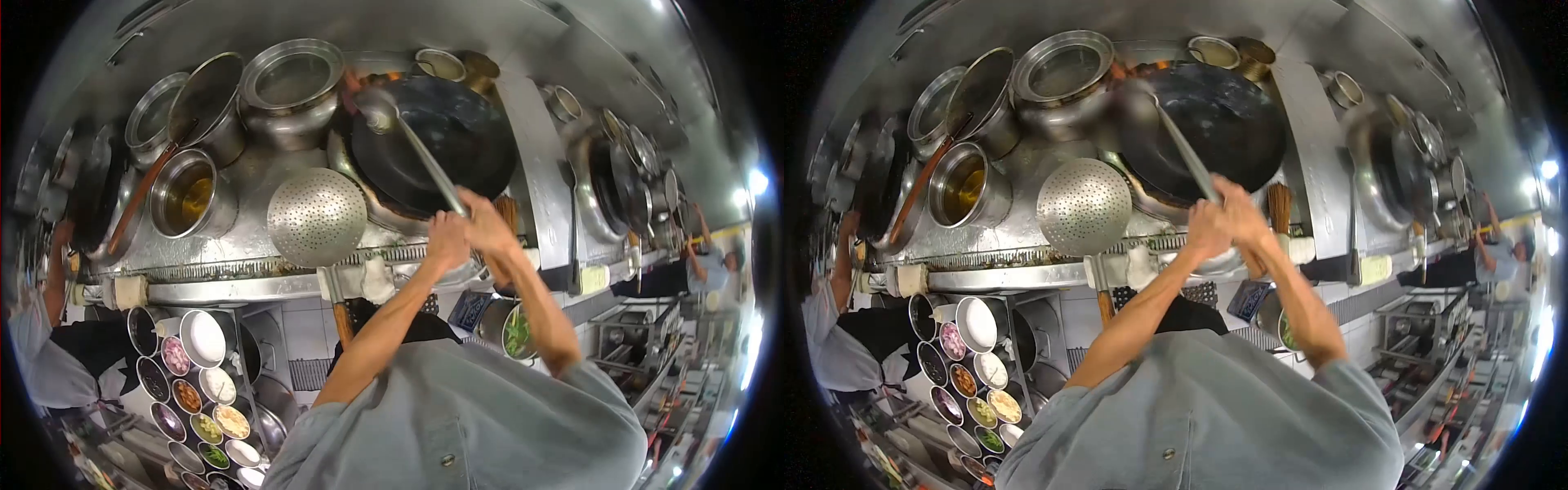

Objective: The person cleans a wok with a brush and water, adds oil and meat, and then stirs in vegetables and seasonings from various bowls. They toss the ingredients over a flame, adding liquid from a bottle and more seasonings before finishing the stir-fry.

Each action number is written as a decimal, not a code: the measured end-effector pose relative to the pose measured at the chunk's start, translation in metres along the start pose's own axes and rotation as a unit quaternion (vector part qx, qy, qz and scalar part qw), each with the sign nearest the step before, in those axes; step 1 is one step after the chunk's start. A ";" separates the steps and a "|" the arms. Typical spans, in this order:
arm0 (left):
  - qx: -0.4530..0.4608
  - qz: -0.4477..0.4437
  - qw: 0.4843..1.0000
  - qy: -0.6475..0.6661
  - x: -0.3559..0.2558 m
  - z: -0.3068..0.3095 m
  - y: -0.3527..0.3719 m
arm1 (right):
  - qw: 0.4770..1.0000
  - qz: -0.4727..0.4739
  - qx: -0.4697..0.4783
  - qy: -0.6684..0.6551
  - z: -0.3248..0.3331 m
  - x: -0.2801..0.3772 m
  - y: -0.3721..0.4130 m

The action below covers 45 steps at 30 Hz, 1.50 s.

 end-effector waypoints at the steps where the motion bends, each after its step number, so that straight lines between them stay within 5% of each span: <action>1: -0.063 0.004 0.998 0.019 -0.005 0.007 0.003 | 0.993 -0.064 0.032 0.089 0.018 -0.009 0.001; 4: -0.147 0.034 0.986 0.063 -0.027 0.017 0.015 | 0.995 -0.061 0.012 0.074 0.045 -0.023 0.033; 7: -0.143 0.050 0.986 0.075 -0.045 -0.002 0.045 | 0.952 -0.267 0.004 -0.150 0.059 -0.026 0.091; 10: -0.157 0.047 0.984 0.075 -0.076 -0.016 0.092 | 0.941 -0.261 0.016 -0.217 0.077 -0.016 0.161; 16: -0.172 0.086 0.979 0.065 -0.128 -0.048 0.166 | 0.825 -0.355 0.134 -0.420 0.068 -0.053 0.244; 20: -0.180 0.104 0.976 0.064 -0.153 -0.048 0.181 | 0.749 -0.356 0.081 -0.553 0.046 -0.066 0.223; 22: -0.155 0.132 0.976 0.074 -0.156 -0.041 0.190 | 0.828 -0.305 0.063 -0.466 0.045 -0.064 0.235; 24: -0.243 0.096 0.956 0.137 -0.168 -0.020 0.211 | 0.866 -0.332 0.026 -0.372 0.051 -0.049 0.276; 27: -0.308 0.160 0.927 0.143 -0.196 0.022 0.269 | 0.855 -0.417 0.068 -0.303 0.058 -0.053 0.317; 28: -0.245 0.238 0.913 0.222 -0.202 0.024 0.291 | 0.844 -0.410 0.135 -0.316 0.062 -0.057 0.315; 30: -0.276 0.292 0.883 0.241 -0.206 0.025 0.339 | 0.925 -0.275 0.198 -0.173 0.060 -0.044 0.298; 32: -0.330 0.347 0.832 0.281 -0.205 0.038 0.407 | 0.976 -0.085 0.195 -0.044 0.053 -0.023 0.288; 34: -0.436 0.445 0.733 0.273 -0.206 0.054 0.491 | 0.962 0.159 0.155 0.162 0.043 -0.005 0.279; 35: -0.489 0.507 0.613 0.357 -0.205 0.049 0.543 | 0.957 0.132 0.159 0.206 0.041 0.002 0.281; 37: -0.636 0.534 0.551 0.084 -0.235 0.084 0.650 | 0.953 0.197 0.140 0.183 0.042 0.031 0.295; 39: -0.684 0.650 0.331 -0.019 -0.280 0.089 0.760 | 0.942 0.245 0.119 0.195 0.031 0.065 0.313; 41: -0.743 0.643 0.171 -0.066 -0.332 0.095 0.849 | 0.941 0.274 0.066 0.186 0.005 0.117 0.338; 45: -0.830 0.556 0.036 0.032 -0.367 0.133 0.967 | 0.939 0.306 -0.026 0.157 -0.031 0.221 0.384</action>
Point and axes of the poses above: each hand's wrist, its own y-axis away from the middle knuckle, its own z-axis out of the back of the hand, x = y × z, the point moved 3 cm from there along -y, towards the middle knuckle, and after that the axes turned 2 degrees about -y, right-handed, at the moved point
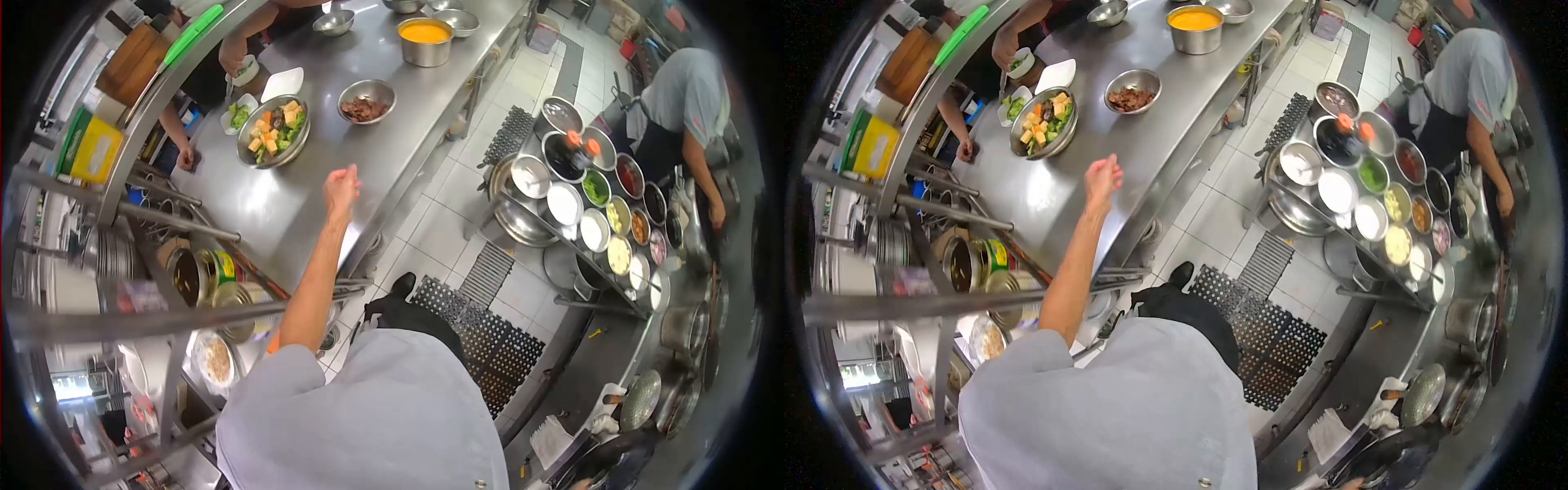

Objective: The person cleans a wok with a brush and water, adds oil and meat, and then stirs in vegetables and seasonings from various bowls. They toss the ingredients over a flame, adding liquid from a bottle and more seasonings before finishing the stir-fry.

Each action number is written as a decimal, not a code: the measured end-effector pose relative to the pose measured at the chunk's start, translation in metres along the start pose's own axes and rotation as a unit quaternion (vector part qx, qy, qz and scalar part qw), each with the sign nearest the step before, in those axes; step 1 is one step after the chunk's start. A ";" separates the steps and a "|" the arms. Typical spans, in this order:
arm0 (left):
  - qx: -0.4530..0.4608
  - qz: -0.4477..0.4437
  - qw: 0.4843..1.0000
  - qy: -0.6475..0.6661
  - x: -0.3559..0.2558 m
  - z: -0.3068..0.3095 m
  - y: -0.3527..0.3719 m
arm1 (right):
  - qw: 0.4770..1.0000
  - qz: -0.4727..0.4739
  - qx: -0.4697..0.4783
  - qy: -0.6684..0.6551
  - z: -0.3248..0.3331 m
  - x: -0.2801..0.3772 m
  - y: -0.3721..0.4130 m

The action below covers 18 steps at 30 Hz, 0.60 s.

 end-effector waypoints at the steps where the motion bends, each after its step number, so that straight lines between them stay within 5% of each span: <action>1: 0.010 0.028 0.999 0.024 -0.007 -0.004 -0.029 | 1.000 -0.012 -0.005 -0.008 -0.001 0.024 -0.005; 3: 0.029 0.090 0.994 0.048 -0.024 -0.014 -0.061 | 0.985 -0.119 0.128 0.006 -0.024 0.074 -0.025; 5: 0.052 0.140 0.988 0.043 -0.055 -0.033 -0.080 | 0.975 -0.112 0.188 -0.044 -0.023 0.117 -0.032; 9: 0.122 0.144 0.975 0.117 -0.068 -0.061 -0.109 | 0.977 -0.117 0.173 -0.042 -0.006 0.139 -0.024; 12: 0.129 0.067 0.988 0.051 -0.061 -0.072 -0.111 | 0.971 -0.164 0.168 -0.045 0.008 0.127 -0.002; 17: 0.343 0.003 0.938 -0.047 -0.044 -0.123 -0.045 | 0.934 -0.257 0.190 0.160 0.034 0.044 0.036; 18: 0.390 -0.014 0.919 -0.055 -0.028 -0.140 -0.026 | 0.923 -0.291 0.235 0.094 0.035 0.024 0.040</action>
Point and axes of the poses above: each hand's wrist, its own y-axis away from the middle knuckle, its own z-axis out of the back of the hand, x = y × z, the point moved 3 cm from there along -y, towards the middle knuckle, and after that the axes turned 2 degrees about -y, right-handed, at the moved point
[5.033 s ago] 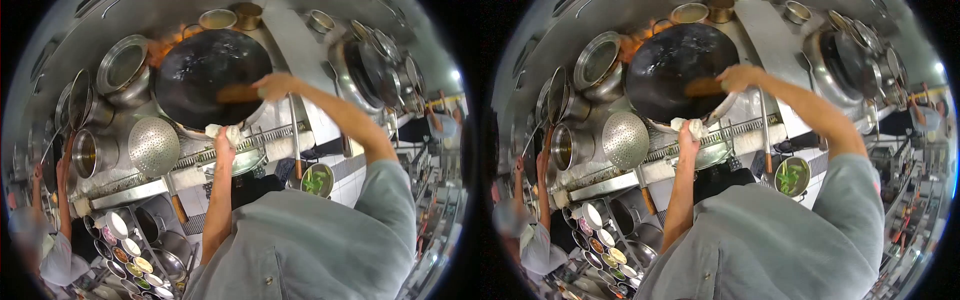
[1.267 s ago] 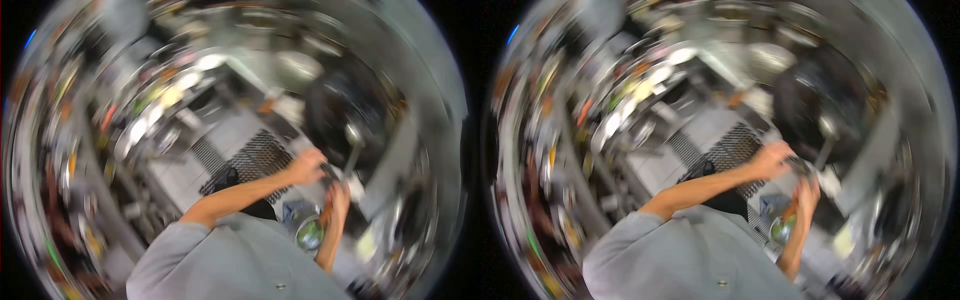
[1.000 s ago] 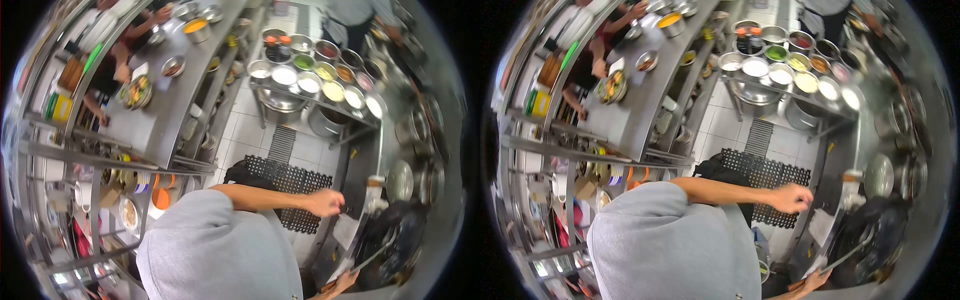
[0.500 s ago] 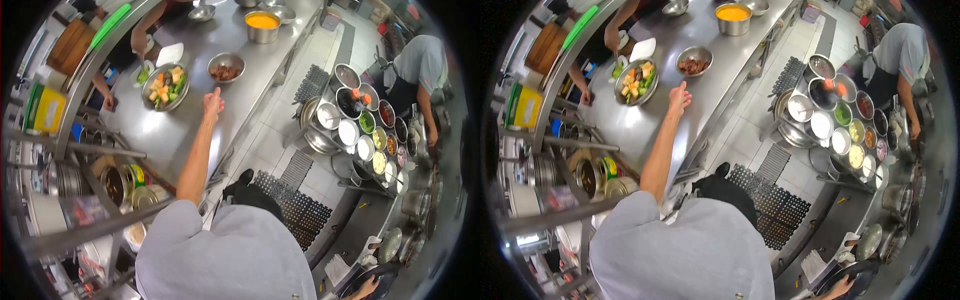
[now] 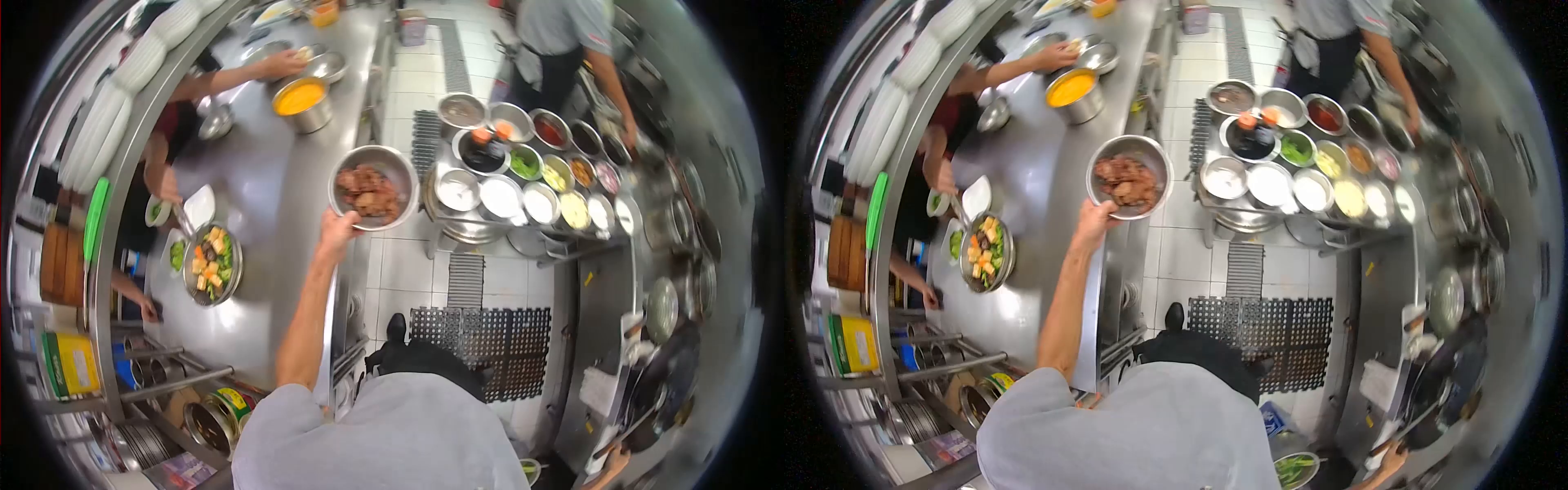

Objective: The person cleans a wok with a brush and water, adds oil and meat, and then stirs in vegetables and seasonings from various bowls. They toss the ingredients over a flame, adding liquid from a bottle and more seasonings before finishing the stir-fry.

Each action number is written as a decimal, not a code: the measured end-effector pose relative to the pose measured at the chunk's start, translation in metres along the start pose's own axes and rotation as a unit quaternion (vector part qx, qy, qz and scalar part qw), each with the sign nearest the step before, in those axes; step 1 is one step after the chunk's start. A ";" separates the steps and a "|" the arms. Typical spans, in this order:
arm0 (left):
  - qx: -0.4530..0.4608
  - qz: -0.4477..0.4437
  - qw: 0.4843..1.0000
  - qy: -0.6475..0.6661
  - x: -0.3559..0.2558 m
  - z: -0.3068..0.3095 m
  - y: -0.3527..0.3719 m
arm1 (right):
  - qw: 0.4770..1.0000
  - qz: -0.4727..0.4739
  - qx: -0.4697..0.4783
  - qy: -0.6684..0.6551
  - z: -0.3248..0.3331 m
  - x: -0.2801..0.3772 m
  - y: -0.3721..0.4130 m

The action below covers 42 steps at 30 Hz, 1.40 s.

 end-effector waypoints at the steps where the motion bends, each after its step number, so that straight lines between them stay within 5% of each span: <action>1: 0.068 -0.011 0.998 0.008 0.023 -0.030 -0.002 | 0.998 0.016 -0.034 0.041 0.000 -0.010 -0.006; 2: 0.126 -0.002 0.992 0.015 0.033 -0.064 0.007 | 0.989 0.130 -0.025 -0.063 0.000 -0.018 -0.015; 5: 0.334 0.044 0.941 0.042 0.056 -0.224 0.069 | 0.958 -0.022 0.041 -0.283 -0.027 -0.116 -0.073; 7: 0.472 0.075 0.877 0.036 0.067 -0.334 0.133 | 0.981 0.005 -0.065 -0.185 -0.055 -0.183 -0.118; 11: 0.626 0.054 0.775 -0.065 0.097 -0.528 0.274 | 0.976 -0.083 0.028 -0.197 -0.082 -0.239 -0.150; 15: 0.652 -0.175 0.714 -0.186 0.124 -0.660 0.411 | 0.939 -0.155 -0.032 -0.306 -0.084 -0.284 -0.157; 16: 0.550 -0.500 0.640 -0.197 0.094 -0.669 0.460 | 0.939 -0.135 -0.028 -0.314 -0.076 -0.297 -0.154; 19: 0.512 -0.508 0.601 -0.345 0.093 -0.692 0.522 | 0.937 -0.095 -0.039 -0.333 -0.048 -0.346 -0.125; 25: 0.482 -0.599 0.555 -0.318 0.108 -0.732 0.552 | 0.962 -0.098 -0.027 -0.253 0.000 -0.408 -0.076; 29: 0.449 -0.598 0.616 -0.250 0.111 -0.746 0.547 | 0.975 -0.085 0.009 -0.204 0.025 -0.411 -0.091; 31: 0.536 -0.614 0.463 -0.349 0.122 -0.747 0.552 | 0.974 -0.051 -0.015 -0.219 0.022 -0.406 -0.110; 32: 0.535 -0.626 0.469 -0.321 0.120 -0.742 0.553 | 0.974 -0.031 -0.029 -0.220 0.020 -0.401 -0.119; 35: 0.442 -0.563 0.660 -0.227 0.102 -0.742 0.536 | 0.963 -0.023 -0.027 -0.268 0.017 -0.390 -0.135; 37: 0.512 -0.564 0.566 -0.315 0.114 -0.748 0.534 | 0.958 -0.008 -0.040 -0.285 0.017 -0.384 -0.140; 42: 0.545 -0.583 0.564 -0.212 0.087 -0.738 0.518 | 0.941 -0.024 -0.018 -0.338 0.006 -0.383 -0.153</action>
Point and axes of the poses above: each hand's wrist, its own y-axis away from the middle knuckle, its own z-axis out of the back of the hand, x = y × z, the point moved 3 cm from there along -y, towards the middle knuckle, and after that the axes turned 2 degrees about -y, right-handed, at the moved point
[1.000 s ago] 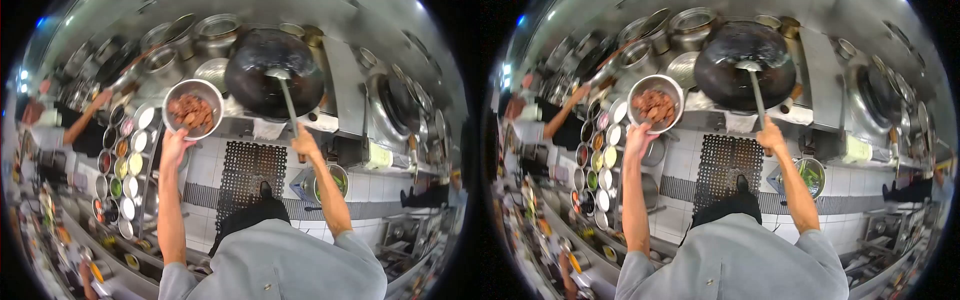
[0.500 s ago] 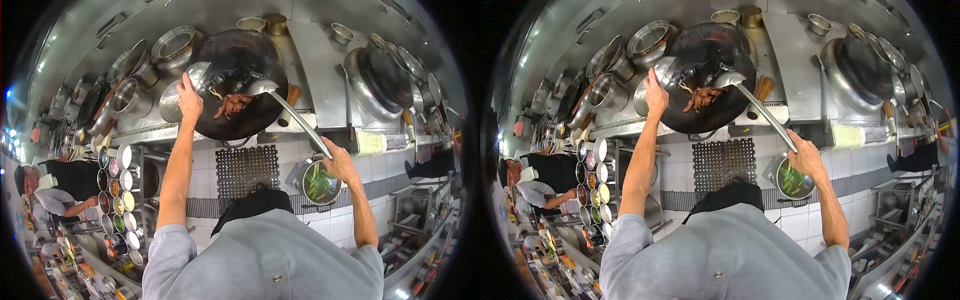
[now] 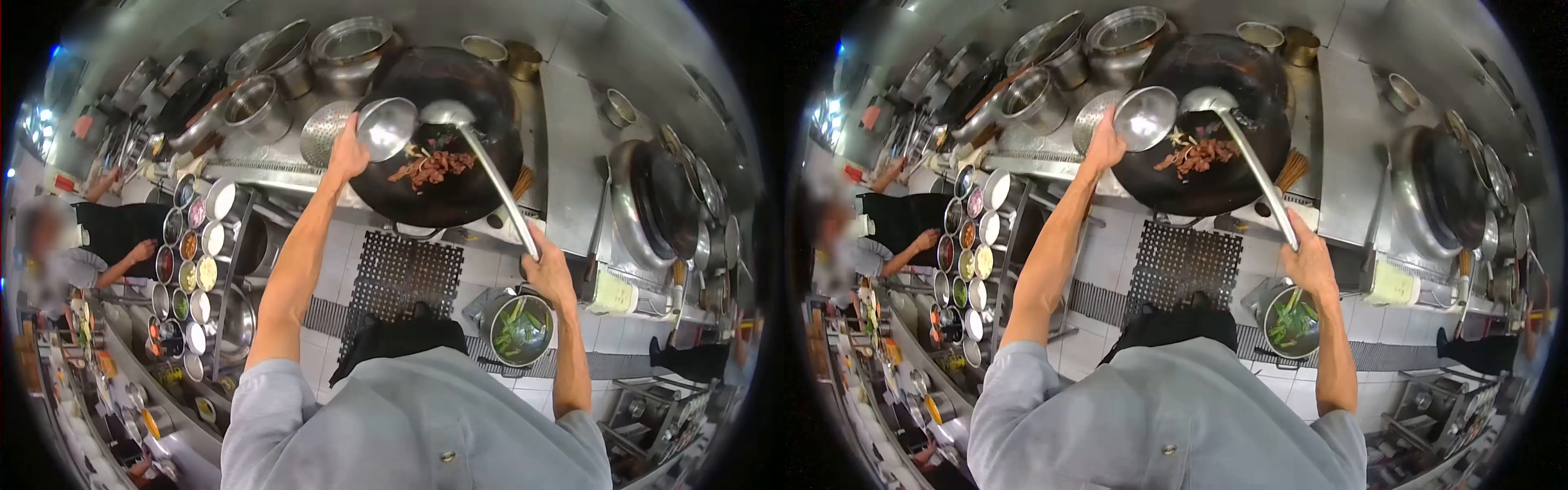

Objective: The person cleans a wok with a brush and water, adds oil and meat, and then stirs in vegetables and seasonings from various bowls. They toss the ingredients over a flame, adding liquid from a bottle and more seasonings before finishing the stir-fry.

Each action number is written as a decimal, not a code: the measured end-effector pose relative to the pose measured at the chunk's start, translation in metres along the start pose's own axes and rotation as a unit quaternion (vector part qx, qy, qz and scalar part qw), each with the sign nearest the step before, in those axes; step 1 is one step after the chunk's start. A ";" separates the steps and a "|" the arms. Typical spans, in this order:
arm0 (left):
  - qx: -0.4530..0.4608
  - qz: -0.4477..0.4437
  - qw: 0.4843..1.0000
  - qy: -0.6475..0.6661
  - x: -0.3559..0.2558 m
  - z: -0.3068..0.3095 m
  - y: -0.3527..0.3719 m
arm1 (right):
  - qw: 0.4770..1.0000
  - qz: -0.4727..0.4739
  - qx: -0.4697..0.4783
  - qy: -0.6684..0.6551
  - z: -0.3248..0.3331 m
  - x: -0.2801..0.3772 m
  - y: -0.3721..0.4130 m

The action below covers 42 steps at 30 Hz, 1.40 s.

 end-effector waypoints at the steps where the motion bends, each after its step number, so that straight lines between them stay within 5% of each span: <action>1: 0.002 0.113 0.991 0.078 0.007 0.003 0.008 | 0.999 0.035 -0.009 0.004 -0.002 0.004 -0.005; 3: -0.004 0.319 0.919 0.229 0.058 -0.019 0.026 | 1.000 0.007 -0.016 0.005 -0.012 0.002 -0.015; 4: -0.039 0.348 0.892 0.287 0.068 -0.020 0.035 | 1.000 -0.020 -0.002 0.005 -0.016 0.003 -0.019; 6: -0.004 0.368 0.844 0.390 0.076 -0.015 0.056 | 0.997 -0.067 0.024 0.007 -0.026 0.014 -0.035; 11: -0.003 0.417 0.725 0.548 0.113 0.024 0.142 | 0.993 0.008 0.013 0.114 -0.070 0.030 -0.055; 15: -0.114 0.405 0.676 0.605 0.145 0.091 0.243 | 0.984 0.103 0.019 0.143 -0.096 0.046 -0.037; 17: -0.255 0.426 0.651 0.574 0.151 0.136 0.314 | 0.981 -0.020 0.015 0.191 -0.110 0.070 -0.024; 20: -0.463 0.415 0.579 0.528 0.151 0.216 0.421 | 0.973 0.105 -0.099 0.182 -0.147 0.117 -0.025; 24: -0.678 0.466 0.448 0.349 0.133 0.309 0.544 | 0.985 0.165 0.053 0.008 -0.248 0.218 -0.025; 26: -0.780 0.458 0.333 0.267 0.121 0.339 0.595 | 0.951 0.249 0.156 0.094 -0.318 0.279 -0.022; 28: -0.834 0.419 0.293 0.207 0.106 0.362 0.637 | 0.920 0.310 0.226 0.077 -0.390 0.334 -0.018; 31: -0.874 0.448 0.182 0.057 0.079 0.375 0.678 | 0.862 0.421 0.275 0.066 -0.484 0.409 -0.031; 33: -0.877 0.458 0.131 0.066 0.071 0.379 0.696 | 0.861 0.378 0.303 0.154 -0.538 0.458 -0.047; 37: -0.893 0.448 0.036 0.010 0.076 0.390 0.683 | 0.814 0.468 0.276 0.205 -0.641 0.510 -0.098; 40: -0.876 0.469 0.057 0.096 0.093 0.397 0.669 | 0.766 0.512 0.335 0.198 -0.693 0.546 -0.100; 42: -0.833 0.546 0.090 -0.025 0.122 0.403 0.643 | 0.721 0.522 0.399 0.220 -0.738 0.556 -0.102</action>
Point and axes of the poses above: each hand's wrist, its own y-axis away from the middle knuckle, its own z-axis out of the back of the hand, x = y × z, the point moved 3 cm from there along -y, towards the middle knuckle, and after that the axes turned 2 degrees about -y, right-handed, at the moved point
